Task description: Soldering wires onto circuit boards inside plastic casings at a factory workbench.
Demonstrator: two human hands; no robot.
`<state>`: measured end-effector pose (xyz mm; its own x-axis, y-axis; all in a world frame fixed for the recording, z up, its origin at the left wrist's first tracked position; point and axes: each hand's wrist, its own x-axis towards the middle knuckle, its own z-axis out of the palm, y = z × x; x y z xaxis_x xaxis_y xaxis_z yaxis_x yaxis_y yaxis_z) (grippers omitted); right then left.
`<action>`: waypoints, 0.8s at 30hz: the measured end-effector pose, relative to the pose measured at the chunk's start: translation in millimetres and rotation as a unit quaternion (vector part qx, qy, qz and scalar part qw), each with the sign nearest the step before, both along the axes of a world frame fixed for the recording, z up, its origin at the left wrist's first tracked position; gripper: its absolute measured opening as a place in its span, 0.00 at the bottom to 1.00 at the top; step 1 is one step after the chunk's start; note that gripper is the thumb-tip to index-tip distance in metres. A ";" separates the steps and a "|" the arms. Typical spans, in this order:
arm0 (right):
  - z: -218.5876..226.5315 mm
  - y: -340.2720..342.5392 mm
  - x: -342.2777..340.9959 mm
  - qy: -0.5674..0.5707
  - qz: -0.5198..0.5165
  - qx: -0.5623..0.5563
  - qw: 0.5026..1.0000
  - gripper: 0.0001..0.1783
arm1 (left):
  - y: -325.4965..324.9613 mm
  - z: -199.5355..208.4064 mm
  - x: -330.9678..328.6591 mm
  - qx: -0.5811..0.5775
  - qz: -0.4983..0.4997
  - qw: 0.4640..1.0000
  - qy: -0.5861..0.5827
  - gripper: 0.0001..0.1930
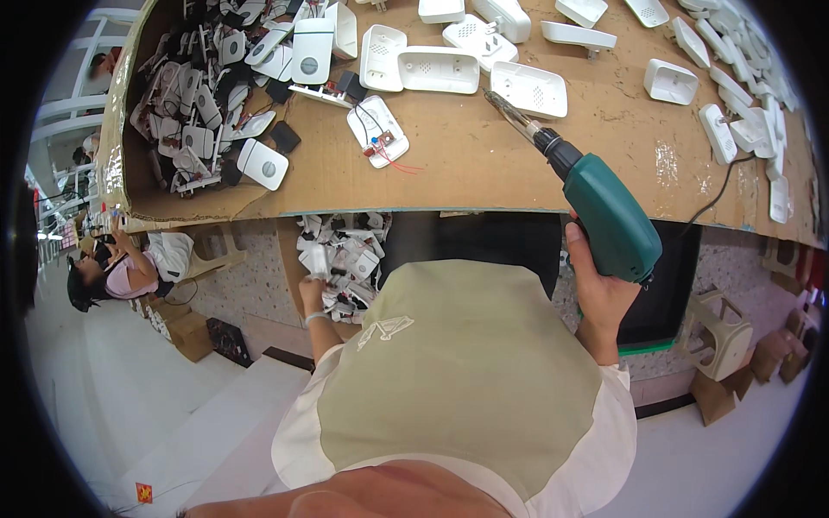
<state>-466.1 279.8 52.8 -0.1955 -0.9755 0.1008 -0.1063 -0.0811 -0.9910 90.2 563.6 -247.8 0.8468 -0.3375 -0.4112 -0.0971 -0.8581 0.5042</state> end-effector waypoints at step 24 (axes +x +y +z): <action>0.6 13.8 -13.6 -0.019 -0.102 -0.005 0.995 0.20 | -404.2 275.4 -258.8 -0.268 -0.660 0.611 -0.344 0.15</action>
<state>-479.7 293.6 53.4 -0.3932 -0.9142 0.0982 -0.0830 -0.0711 -0.9940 -168.7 159.5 27.6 -0.3995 -0.8438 0.3583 -0.8739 0.4686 0.1293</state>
